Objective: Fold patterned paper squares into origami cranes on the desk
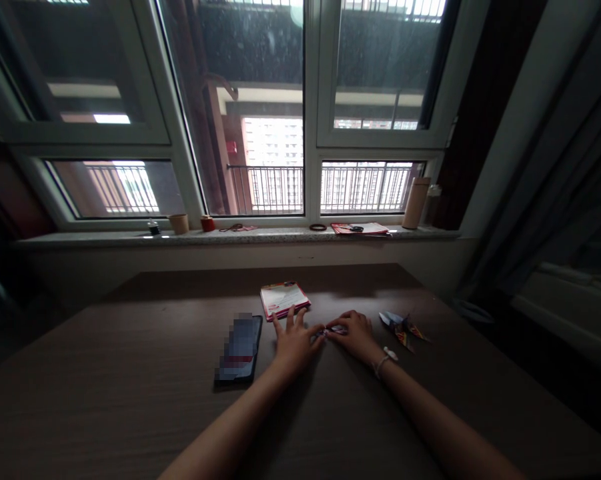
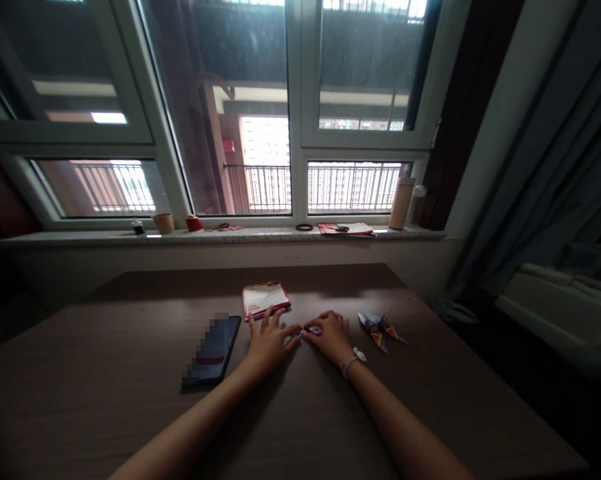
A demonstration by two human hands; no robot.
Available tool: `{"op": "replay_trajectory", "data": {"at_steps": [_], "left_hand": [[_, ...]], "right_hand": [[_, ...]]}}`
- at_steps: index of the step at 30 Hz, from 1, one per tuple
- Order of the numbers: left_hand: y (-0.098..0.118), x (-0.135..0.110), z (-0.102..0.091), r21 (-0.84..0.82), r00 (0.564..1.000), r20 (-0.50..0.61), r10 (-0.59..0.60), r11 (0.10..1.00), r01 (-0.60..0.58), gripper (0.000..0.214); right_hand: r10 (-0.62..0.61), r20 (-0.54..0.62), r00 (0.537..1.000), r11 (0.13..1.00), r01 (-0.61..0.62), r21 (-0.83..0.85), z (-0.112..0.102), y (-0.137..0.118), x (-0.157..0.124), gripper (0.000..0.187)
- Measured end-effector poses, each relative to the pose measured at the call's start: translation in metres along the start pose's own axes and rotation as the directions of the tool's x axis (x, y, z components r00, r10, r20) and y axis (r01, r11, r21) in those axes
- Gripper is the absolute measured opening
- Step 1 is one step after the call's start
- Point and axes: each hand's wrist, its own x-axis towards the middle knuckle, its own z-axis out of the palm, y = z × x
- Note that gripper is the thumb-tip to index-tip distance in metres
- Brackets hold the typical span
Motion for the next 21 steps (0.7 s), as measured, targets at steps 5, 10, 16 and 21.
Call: {"op": "replay_trajectory", "data": {"at_steps": [5, 10, 16, 21], "left_hand": [[-0.001, -0.004, 0.0, 0.004, 0.999, -0.005, -0.044, 0.999, 0.044, 0.032], [-0.003, -0.007, 0.0, 0.02, 0.997, -0.041, -0.068, 0.997, 0.069, 0.034], [-0.006, -0.01, -0.003, 0.035, 0.997, -0.006, -0.079, 0.996, 0.079, 0.035], [-0.01, -0.012, -0.002, 0.03, 0.996, 0.02, -0.089, 0.996, 0.089, 0.038]], "right_hand": [[-0.006, -0.015, 1.0, 1.0, 0.006, -0.002, 0.001, 0.001, 0.0, 0.026], [-0.006, -0.022, 1.0, 1.0, 0.006, 0.0, 0.002, 0.001, 0.0, 0.028], [-0.013, -0.017, 1.0, 1.0, 0.013, -0.026, 0.0, -0.001, 0.0, 0.029], [-0.021, -0.008, 1.0, 0.998, 0.02, -0.052, -0.001, -0.001, -0.001, 0.031]]}}
